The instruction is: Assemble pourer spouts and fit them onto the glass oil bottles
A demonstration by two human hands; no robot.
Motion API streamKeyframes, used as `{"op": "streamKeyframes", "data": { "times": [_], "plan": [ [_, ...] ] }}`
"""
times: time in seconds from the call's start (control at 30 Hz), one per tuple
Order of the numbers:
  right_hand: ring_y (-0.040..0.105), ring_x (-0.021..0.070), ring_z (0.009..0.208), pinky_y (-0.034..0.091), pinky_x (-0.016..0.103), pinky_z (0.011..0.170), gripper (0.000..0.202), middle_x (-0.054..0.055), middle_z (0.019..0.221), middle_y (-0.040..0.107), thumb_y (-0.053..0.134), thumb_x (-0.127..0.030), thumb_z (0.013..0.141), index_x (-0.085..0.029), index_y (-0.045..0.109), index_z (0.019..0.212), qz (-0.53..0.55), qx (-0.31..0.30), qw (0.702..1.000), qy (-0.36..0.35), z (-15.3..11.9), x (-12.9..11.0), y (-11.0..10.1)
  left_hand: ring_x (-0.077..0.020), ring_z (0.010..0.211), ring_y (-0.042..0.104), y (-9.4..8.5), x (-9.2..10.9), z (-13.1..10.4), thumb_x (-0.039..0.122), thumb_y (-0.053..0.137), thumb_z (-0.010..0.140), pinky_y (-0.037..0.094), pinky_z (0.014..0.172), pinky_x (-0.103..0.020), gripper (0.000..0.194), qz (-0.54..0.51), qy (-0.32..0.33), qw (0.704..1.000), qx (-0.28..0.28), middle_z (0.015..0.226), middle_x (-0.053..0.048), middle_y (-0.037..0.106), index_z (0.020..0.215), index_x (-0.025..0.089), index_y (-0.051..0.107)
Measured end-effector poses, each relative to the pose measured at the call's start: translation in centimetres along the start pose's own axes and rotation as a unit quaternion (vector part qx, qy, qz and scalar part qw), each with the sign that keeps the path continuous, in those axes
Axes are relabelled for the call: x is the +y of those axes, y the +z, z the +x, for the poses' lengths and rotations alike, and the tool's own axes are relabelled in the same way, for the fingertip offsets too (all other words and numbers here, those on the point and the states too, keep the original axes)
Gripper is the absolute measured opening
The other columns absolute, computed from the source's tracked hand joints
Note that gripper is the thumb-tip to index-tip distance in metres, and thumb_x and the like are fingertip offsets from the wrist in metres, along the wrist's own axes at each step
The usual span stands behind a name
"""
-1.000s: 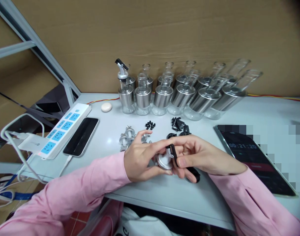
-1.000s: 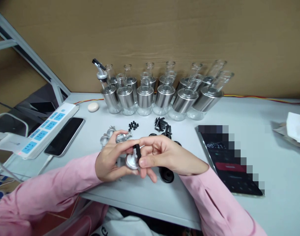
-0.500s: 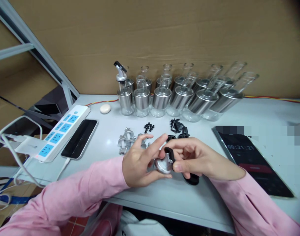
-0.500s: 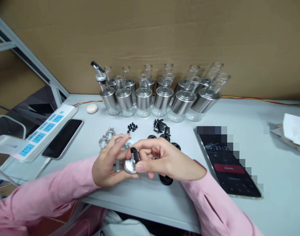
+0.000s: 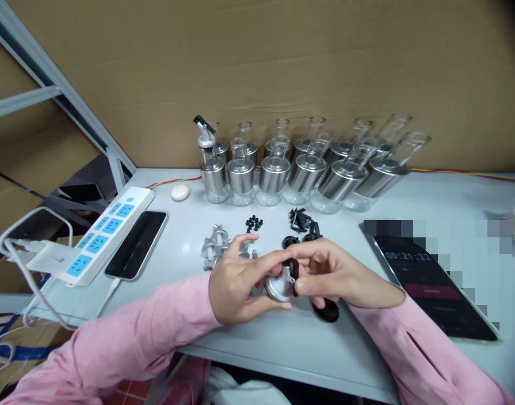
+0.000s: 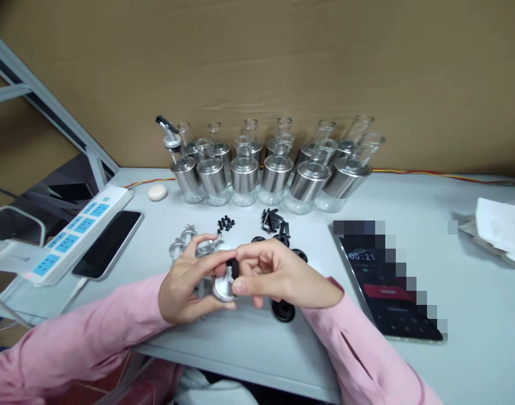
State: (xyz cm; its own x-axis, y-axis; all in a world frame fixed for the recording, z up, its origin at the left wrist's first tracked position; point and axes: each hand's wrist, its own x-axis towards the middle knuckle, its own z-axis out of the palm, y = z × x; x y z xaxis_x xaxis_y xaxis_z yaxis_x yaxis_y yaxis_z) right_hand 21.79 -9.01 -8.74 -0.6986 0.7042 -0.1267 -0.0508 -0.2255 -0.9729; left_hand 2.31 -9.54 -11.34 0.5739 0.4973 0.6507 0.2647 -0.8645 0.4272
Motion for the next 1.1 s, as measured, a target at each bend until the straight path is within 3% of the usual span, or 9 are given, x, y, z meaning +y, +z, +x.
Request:
{"op": "streamKeyframes", "data": {
  "times": [0.17,0.27,0.4,0.5,0.6,0.77,0.93,1.03,1.1],
  "plan": [
    [0.026,0.0019,0.031,0.014,0.017,0.032,0.044,-0.005,0.041,0.047,0.053,-0.05,0.084,-0.009,0.067,0.091,0.039,0.0,0.999,-0.001,0.2,0.5,-0.1,-0.0142,0.065,0.066,-0.4,0.2,0.3,0.048,0.058,0.083,0.03,0.104,-0.047,0.054,-0.007,-0.026,1.0,-0.012,0.08,0.0,0.07,0.124,0.018,0.039],
    [0.023,0.0019,0.034,0.014,0.017,0.036,0.038,-0.008,0.04,0.039,0.058,-0.046,0.082,-0.009,0.066,0.088,0.045,0.052,0.998,0.007,0.6,0.6,0.2,-0.0171,0.073,0.068,-0.4,-0.3,0.4,0.05,0.055,0.084,0.03,0.104,-0.048,0.057,-0.012,-0.06,0.998,-0.035,0.084,-0.002,0.071,0.127,0.019,0.035],
    [0.021,0.0032,0.04,0.025,0.018,0.045,0.031,-0.01,0.041,0.029,0.065,-0.042,0.078,-0.012,0.064,0.083,0.164,0.144,0.976,-0.02,0.9,0.1,0.6,-0.0202,0.078,0.068,-0.4,-1.1,0.5,0.057,0.055,0.081,0.037,0.097,-0.047,0.065,-0.001,-0.071,0.997,0.007,0.098,-0.009,0.07,0.129,0.02,0.031],
    [0.021,0.0039,0.043,0.023,0.017,0.044,0.027,-0.008,0.045,0.03,0.069,-0.039,0.074,-0.013,0.064,0.08,0.238,0.177,0.955,-0.03,0.9,-0.3,0.6,-0.0146,0.066,0.066,-0.6,-1.1,0.7,0.048,0.055,0.085,0.036,0.098,-0.045,0.046,-0.007,-0.072,0.997,0.025,0.09,-0.004,0.07,0.12,0.021,0.042],
    [0.022,0.0041,0.044,0.021,0.016,0.043,0.027,-0.006,0.048,0.033,0.069,-0.04,0.073,-0.013,0.066,0.077,0.244,0.189,0.951,-0.034,0.9,-0.5,0.5,-0.0118,0.065,0.064,-0.8,-0.6,0.9,0.034,0.051,0.09,0.035,0.1,-0.043,0.023,-0.009,-0.073,0.997,0.025,0.08,0.0,0.068,0.108,0.02,0.052],
    [0.043,0.0097,0.062,0.038,0.02,0.058,0.024,0.001,0.071,0.051,0.07,-0.04,0.073,-0.016,0.066,0.074,0.224,0.188,0.955,-0.038,0.8,-0.5,1.1,-0.0105,0.061,0.062,-0.5,-0.2,1.0,0.02,0.051,0.088,0.038,0.097,-0.039,0.007,-0.002,-0.069,0.996,0.06,0.075,0.001,0.067,0.095,0.019,0.053],
    [0.049,0.0176,0.089,0.045,0.03,0.077,0.023,0.005,0.094,0.055,0.062,-0.042,0.08,-0.02,0.066,0.084,0.23,0.162,0.958,-0.06,0.6,-0.8,1.4,-0.0151,0.071,0.062,-0.5,-0.6,1.1,0.024,0.047,0.088,0.041,0.09,-0.041,0.014,-0.004,-0.092,0.993,0.067,0.082,-0.001,0.066,0.101,0.021,0.051],
    [0.049,0.0206,0.094,0.047,0.036,0.078,0.024,0.007,0.099,0.056,0.062,-0.043,0.08,-0.021,0.067,0.089,0.229,0.174,0.955,-0.067,0.7,-0.9,1.4,-0.0197,0.093,0.059,-1.4,-1.5,1.9,0.023,0.048,0.087,0.046,0.085,-0.037,0.025,0.027,-0.127,0.99,0.063,0.1,-0.007,0.062,0.111,0.021,0.047],
    [0.05,0.0199,0.091,0.048,0.036,0.078,0.025,0.006,0.098,0.056,0.063,-0.043,0.078,-0.021,0.068,0.088,0.229,0.186,0.953,-0.075,0.7,-0.9,1.4,-0.022,0.11,0.053,-2.3,-2.5,2.8,0.022,0.049,0.086,0.046,0.092,-0.039,0.036,0.064,-0.156,0.983,0.076,0.117,-0.011,0.055,0.121,0.02,0.04]
  ]
}}
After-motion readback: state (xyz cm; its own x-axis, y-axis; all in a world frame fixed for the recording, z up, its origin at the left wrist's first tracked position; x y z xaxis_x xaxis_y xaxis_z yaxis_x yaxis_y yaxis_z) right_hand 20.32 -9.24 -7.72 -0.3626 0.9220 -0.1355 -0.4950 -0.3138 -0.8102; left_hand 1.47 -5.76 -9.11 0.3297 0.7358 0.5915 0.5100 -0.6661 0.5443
